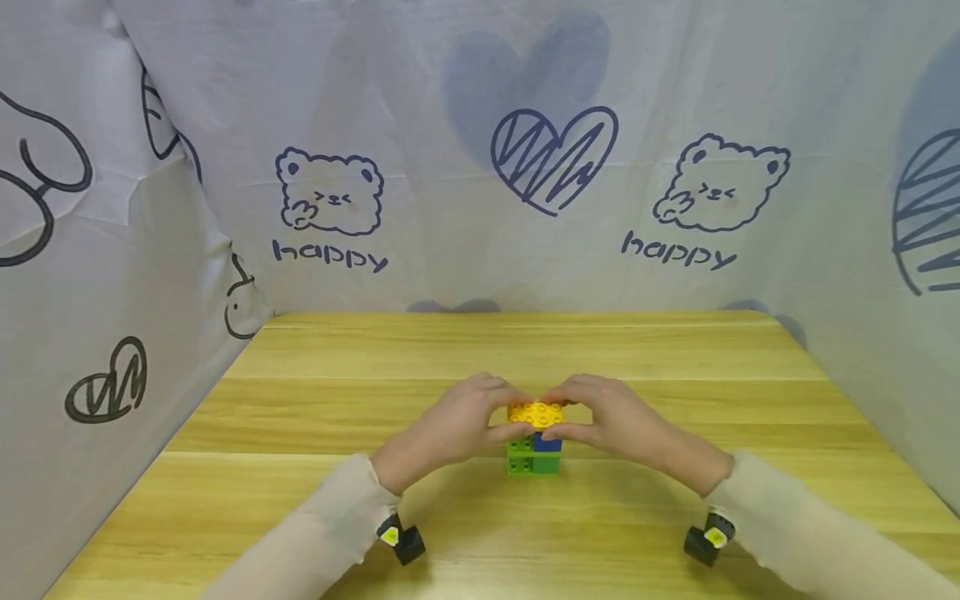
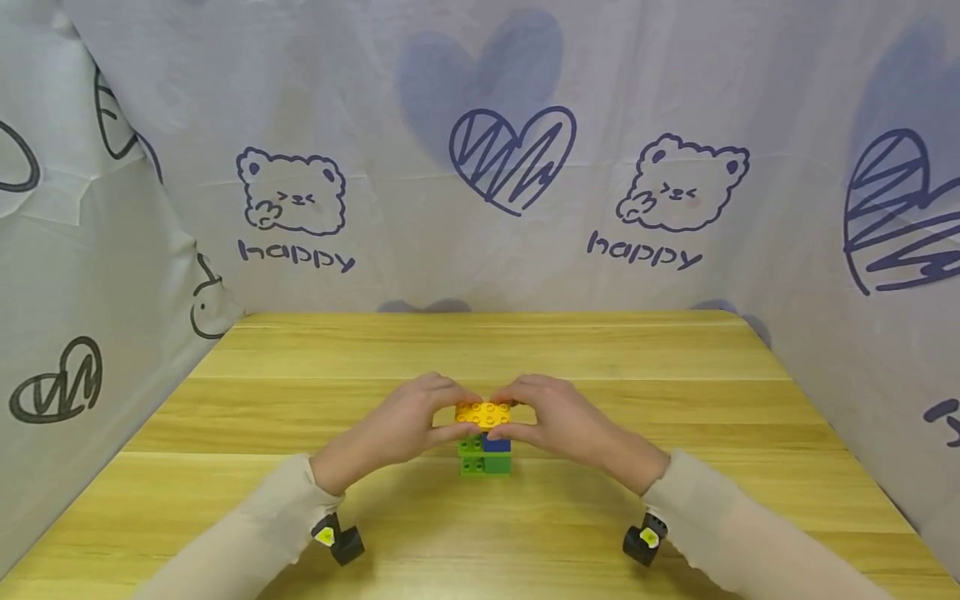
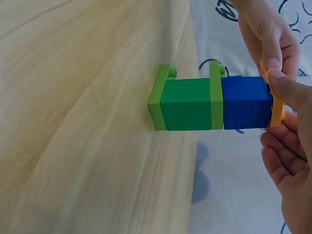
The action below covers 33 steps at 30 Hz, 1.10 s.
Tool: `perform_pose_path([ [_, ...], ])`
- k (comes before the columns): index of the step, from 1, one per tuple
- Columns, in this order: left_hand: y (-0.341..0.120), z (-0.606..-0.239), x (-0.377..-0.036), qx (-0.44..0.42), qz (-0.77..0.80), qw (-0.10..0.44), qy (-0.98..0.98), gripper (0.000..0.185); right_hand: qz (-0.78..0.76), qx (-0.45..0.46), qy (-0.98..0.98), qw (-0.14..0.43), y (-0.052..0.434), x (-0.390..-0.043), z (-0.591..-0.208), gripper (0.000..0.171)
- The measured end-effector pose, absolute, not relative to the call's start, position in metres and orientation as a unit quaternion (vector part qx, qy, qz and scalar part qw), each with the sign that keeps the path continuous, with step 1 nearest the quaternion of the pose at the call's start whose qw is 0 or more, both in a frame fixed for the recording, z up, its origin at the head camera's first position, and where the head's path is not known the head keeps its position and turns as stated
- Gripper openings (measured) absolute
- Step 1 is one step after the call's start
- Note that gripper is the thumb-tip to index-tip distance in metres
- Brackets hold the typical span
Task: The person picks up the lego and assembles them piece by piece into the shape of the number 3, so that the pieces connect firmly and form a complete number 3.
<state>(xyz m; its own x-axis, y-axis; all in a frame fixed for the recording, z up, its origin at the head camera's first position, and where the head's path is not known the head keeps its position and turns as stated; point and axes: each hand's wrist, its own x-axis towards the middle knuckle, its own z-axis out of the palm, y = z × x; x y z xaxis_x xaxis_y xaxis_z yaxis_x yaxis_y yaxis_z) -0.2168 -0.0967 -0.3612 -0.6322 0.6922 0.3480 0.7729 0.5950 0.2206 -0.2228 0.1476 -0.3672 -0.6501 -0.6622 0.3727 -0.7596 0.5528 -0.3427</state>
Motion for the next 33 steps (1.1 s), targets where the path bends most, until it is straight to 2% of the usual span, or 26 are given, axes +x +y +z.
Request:
perform_pose_path([
  [17, -0.094, -0.365, -0.211, -0.407, -0.180, 0.142, -0.884, 0.036, 0.300, 0.397, -0.864, 0.077, 0.153, -0.220, -0.374, 0.044],
  [33, -0.094, -0.371, -0.210, -0.385, -0.205, 0.141, -0.889, 0.038, 0.358, 0.361, -0.860, 0.049, 0.150, -0.219, -0.384, 0.038],
])
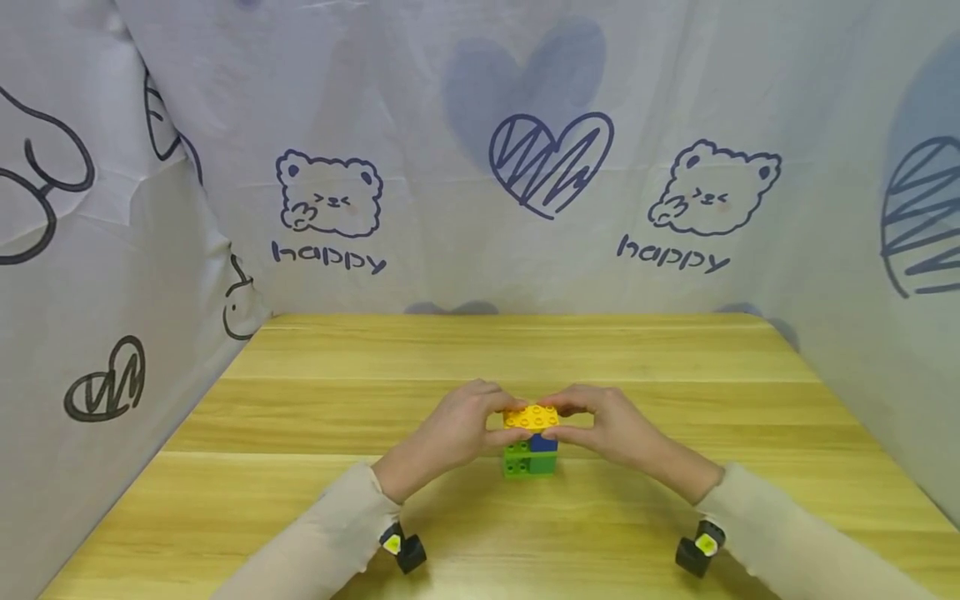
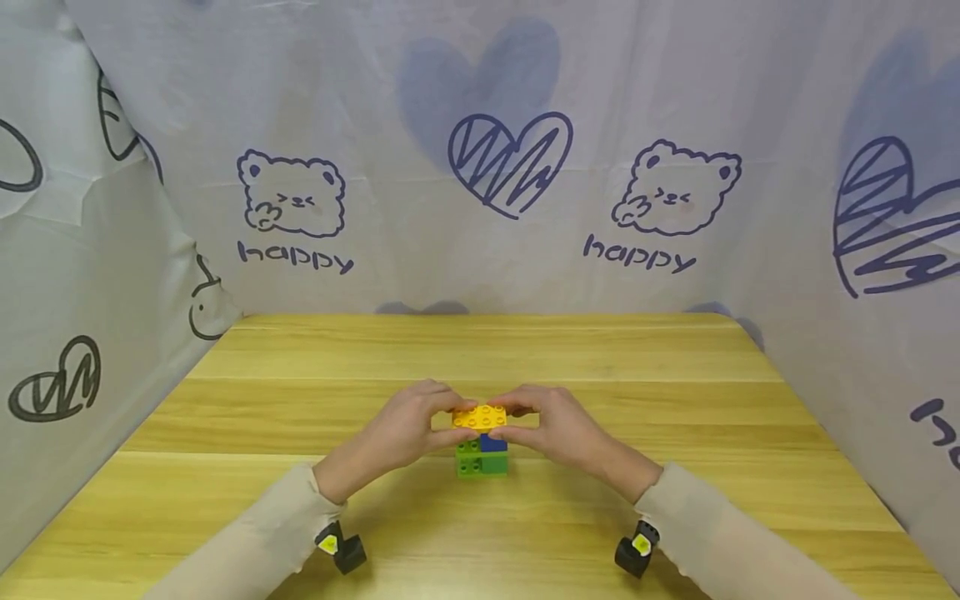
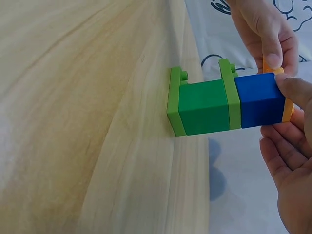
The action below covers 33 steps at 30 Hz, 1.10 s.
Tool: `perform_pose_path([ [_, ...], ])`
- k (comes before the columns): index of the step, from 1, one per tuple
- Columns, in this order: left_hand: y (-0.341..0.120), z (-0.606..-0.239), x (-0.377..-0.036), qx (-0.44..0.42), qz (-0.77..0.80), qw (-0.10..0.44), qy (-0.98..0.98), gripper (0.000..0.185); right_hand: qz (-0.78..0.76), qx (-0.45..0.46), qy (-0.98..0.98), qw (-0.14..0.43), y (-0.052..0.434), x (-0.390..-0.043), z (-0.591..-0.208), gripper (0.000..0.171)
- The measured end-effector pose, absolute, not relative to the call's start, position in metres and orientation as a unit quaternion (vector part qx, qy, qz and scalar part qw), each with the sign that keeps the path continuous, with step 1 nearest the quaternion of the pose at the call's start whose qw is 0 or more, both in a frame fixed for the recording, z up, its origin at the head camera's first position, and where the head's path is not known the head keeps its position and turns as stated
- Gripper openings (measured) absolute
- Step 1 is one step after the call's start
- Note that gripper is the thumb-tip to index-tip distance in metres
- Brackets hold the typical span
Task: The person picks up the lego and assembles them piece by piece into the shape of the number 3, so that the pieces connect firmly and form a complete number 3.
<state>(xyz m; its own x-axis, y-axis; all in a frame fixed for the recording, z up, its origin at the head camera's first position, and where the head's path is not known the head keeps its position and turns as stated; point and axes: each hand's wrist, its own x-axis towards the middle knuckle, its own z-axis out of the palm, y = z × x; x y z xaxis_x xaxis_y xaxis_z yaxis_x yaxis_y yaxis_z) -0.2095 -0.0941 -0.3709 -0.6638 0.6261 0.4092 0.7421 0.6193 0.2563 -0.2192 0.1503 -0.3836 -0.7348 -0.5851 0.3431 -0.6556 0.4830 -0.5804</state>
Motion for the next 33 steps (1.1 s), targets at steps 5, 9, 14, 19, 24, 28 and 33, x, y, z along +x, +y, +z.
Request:
perform_pose_path([
  [5, -0.096, -0.380, -0.213, -0.387, -0.237, 0.151, -0.878, 0.037, 0.359, 0.356, -0.861, 0.055, 0.149, -0.219, -0.386, 0.039],
  [9, -0.098, -0.385, -0.215, -0.392, -0.257, 0.150, -0.870, 0.041, 0.358, 0.355, -0.862, 0.060, 0.148, -0.219, -0.387, 0.039],
  [14, -0.102, -0.389, -0.215, -0.362, -0.262, 0.118, -0.887, 0.057, 0.355, 0.343, -0.869, 0.040, 0.149, -0.218, -0.388, 0.053],
  [19, -0.106, -0.394, -0.214, -0.333, -0.251, 0.087, -0.905, 0.064, 0.344, 0.341, -0.874, 0.018, 0.153, -0.217, -0.392, 0.065],
  [24, -0.109, -0.400, -0.215, -0.328, -0.228, 0.068, -0.914, 0.060, 0.319, 0.341, -0.884, 0.011, 0.158, -0.216, -0.400, 0.063],
  [28, -0.111, -0.404, -0.215, -0.330, -0.200, 0.058, -0.921, 0.059, 0.282, 0.338, -0.898, 0.007, 0.159, -0.215, -0.407, 0.062],
  [33, -0.112, -0.409, -0.215, -0.341, -0.152, 0.070, -0.925, 0.062, 0.248, 0.342, -0.906, 0.007, 0.160, -0.214, -0.412, 0.057],
])
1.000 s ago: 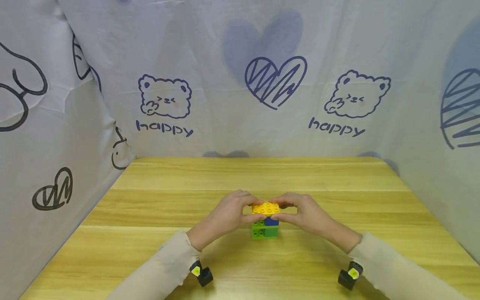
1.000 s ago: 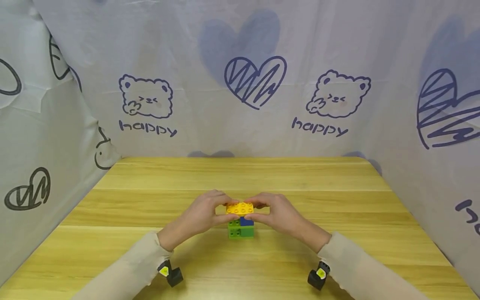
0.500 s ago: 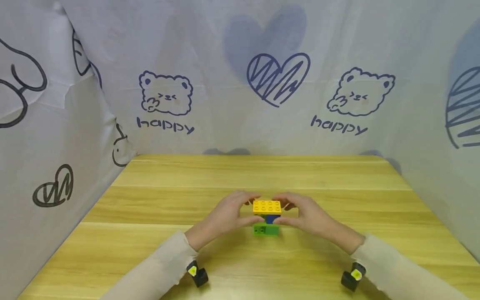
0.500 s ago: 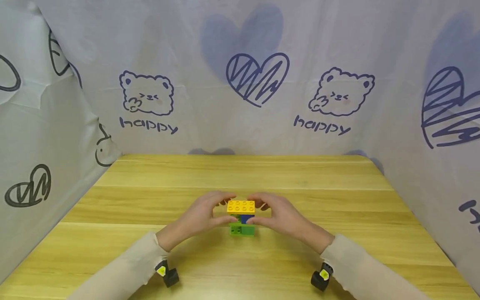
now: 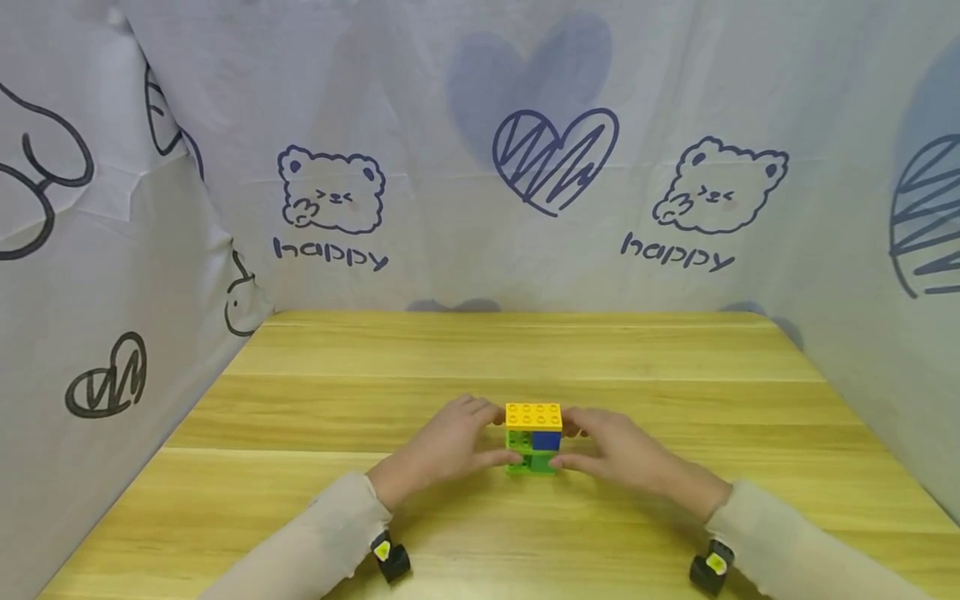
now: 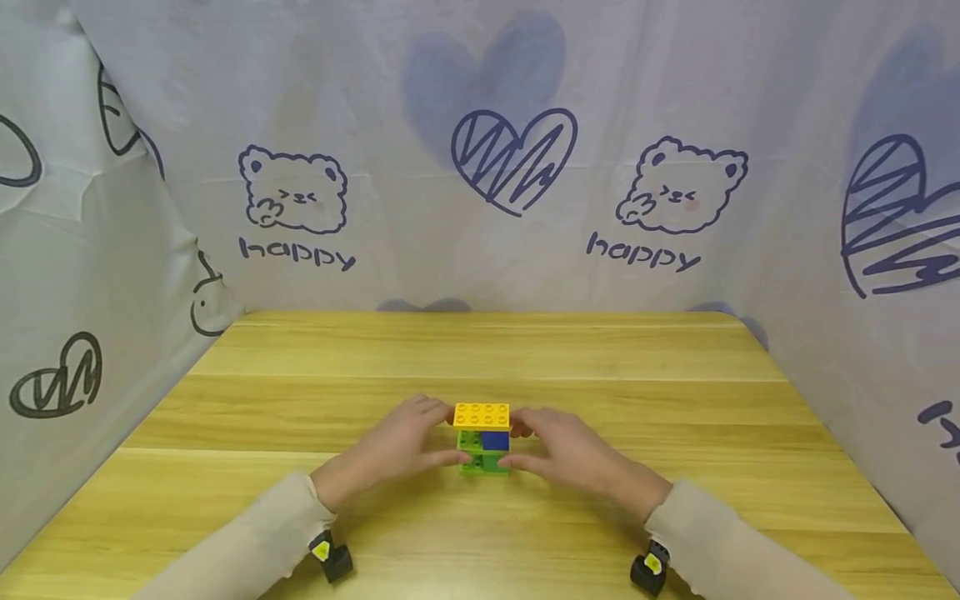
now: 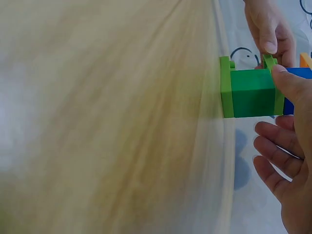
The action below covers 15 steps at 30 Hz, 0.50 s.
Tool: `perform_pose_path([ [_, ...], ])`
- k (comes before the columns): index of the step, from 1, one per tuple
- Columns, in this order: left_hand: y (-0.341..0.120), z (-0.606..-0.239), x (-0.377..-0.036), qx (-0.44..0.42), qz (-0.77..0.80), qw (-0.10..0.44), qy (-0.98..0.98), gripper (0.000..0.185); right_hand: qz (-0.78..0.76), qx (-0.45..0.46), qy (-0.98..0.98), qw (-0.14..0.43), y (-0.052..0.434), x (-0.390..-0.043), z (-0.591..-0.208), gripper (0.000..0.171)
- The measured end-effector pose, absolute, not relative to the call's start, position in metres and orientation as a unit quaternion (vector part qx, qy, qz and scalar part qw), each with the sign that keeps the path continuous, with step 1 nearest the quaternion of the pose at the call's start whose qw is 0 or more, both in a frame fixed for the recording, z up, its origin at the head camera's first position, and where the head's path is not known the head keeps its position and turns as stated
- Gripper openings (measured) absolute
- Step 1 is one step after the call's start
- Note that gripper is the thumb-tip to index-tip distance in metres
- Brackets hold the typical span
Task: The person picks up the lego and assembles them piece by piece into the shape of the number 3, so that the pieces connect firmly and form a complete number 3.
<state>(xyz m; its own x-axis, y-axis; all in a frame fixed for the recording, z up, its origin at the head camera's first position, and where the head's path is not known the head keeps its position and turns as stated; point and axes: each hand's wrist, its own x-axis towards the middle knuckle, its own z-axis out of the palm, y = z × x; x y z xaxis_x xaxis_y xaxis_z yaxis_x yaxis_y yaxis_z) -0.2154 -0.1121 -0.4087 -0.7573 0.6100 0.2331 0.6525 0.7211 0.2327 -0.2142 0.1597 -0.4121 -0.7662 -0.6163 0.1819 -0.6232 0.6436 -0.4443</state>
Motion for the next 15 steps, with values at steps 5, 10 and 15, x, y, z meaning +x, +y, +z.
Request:
perform_pose_path([
  [5, -0.1128, -0.4107, -0.2161, -0.361, -0.122, 0.094, -0.920, 0.061, 0.237, 0.352, -0.905, 0.015, 0.1597, -0.2138, -0.4136, 0.054],
  [10, -0.1129, -0.4106, -0.2167, -0.374, -0.108, 0.103, -0.915, 0.057, 0.236, 0.354, -0.905, 0.019, 0.1589, -0.2142, -0.4141, 0.047],
  [15, -0.1125, -0.4112, -0.2168, -0.379, -0.109, 0.101, -0.914, 0.053, 0.241, 0.349, -0.905, 0.015, 0.1583, -0.2135, -0.4155, 0.045],
])
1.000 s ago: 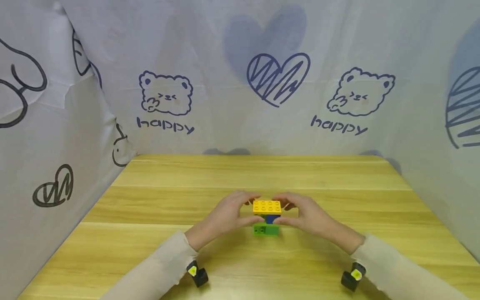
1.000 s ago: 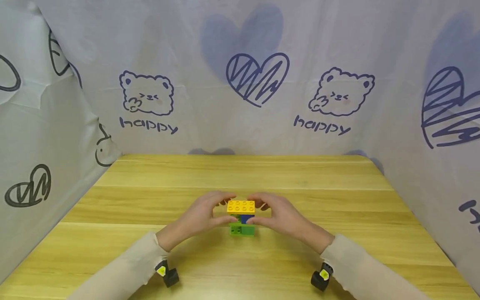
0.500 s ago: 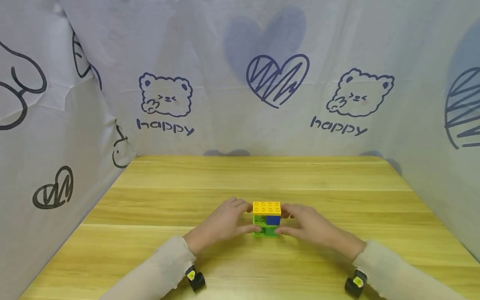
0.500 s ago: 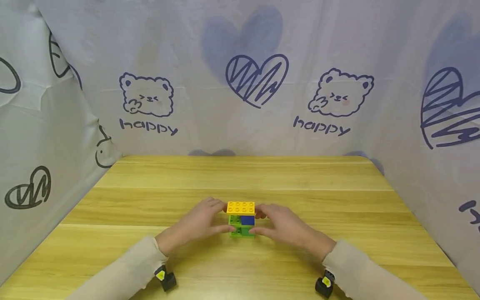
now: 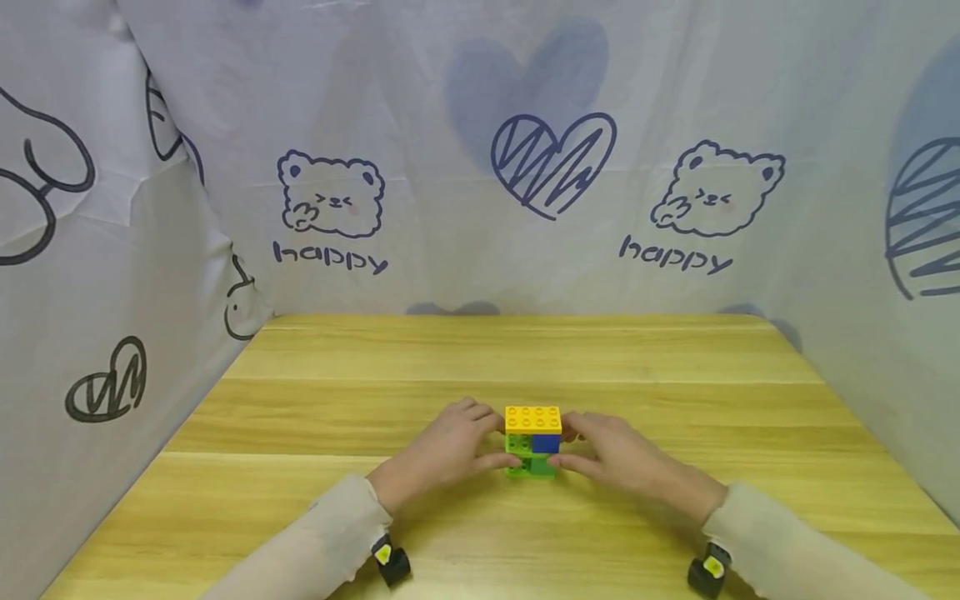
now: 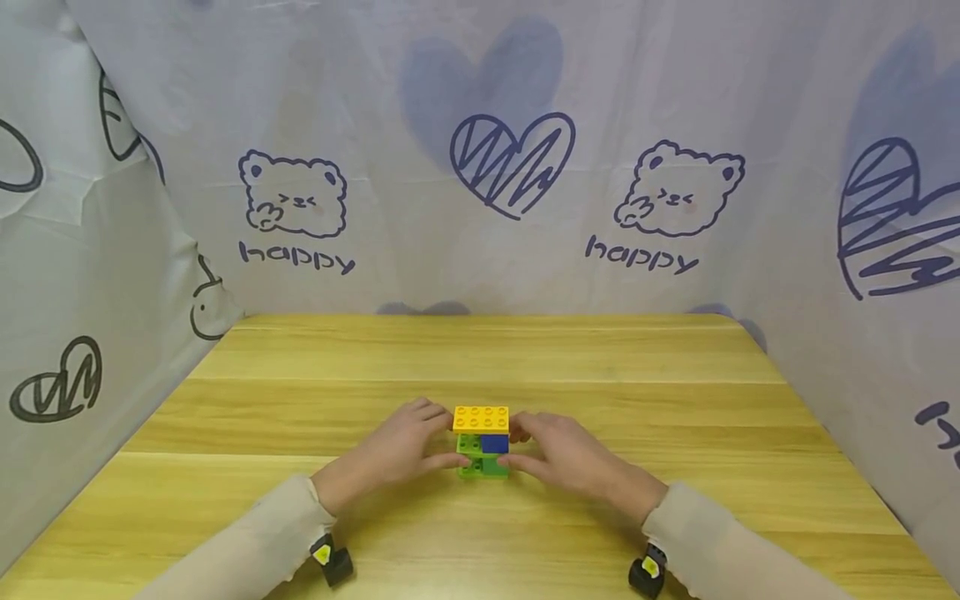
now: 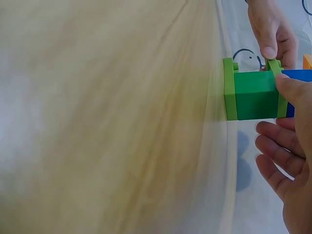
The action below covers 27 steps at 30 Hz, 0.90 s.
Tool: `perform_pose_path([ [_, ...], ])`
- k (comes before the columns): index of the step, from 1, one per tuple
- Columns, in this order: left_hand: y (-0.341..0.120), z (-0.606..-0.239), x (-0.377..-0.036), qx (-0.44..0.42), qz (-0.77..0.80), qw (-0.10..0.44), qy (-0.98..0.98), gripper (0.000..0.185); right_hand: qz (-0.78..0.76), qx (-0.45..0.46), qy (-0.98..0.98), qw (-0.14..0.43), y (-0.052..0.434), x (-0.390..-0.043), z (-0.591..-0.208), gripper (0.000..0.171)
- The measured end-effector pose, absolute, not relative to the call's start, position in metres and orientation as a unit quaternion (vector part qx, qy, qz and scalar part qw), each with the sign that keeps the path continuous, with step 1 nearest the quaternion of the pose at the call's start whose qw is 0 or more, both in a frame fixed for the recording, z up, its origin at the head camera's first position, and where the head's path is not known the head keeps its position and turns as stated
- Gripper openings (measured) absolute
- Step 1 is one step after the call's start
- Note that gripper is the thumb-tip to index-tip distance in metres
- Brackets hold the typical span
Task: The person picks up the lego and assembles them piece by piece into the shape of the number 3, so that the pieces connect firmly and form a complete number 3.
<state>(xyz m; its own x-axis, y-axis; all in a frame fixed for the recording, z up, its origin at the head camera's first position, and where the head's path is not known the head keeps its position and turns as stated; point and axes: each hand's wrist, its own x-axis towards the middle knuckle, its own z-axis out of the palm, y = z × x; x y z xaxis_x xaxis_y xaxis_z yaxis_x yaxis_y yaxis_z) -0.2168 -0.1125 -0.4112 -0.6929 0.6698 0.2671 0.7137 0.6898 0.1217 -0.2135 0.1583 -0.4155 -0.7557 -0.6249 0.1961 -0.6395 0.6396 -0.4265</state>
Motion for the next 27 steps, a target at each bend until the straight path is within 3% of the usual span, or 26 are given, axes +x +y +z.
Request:
perform_pose_path([
  [21, -0.115, -0.408, -0.211, -0.438, -0.117, 0.095, -0.886, 0.045, 0.427, 0.325, -0.839, -0.091, 0.157, -0.202, -0.417, 0.037],
  [27, -0.115, -0.402, -0.212, -0.434, -0.146, 0.088, -0.885, 0.044, 0.478, 0.296, -0.823, -0.084, 0.156, -0.200, -0.414, 0.040],
])
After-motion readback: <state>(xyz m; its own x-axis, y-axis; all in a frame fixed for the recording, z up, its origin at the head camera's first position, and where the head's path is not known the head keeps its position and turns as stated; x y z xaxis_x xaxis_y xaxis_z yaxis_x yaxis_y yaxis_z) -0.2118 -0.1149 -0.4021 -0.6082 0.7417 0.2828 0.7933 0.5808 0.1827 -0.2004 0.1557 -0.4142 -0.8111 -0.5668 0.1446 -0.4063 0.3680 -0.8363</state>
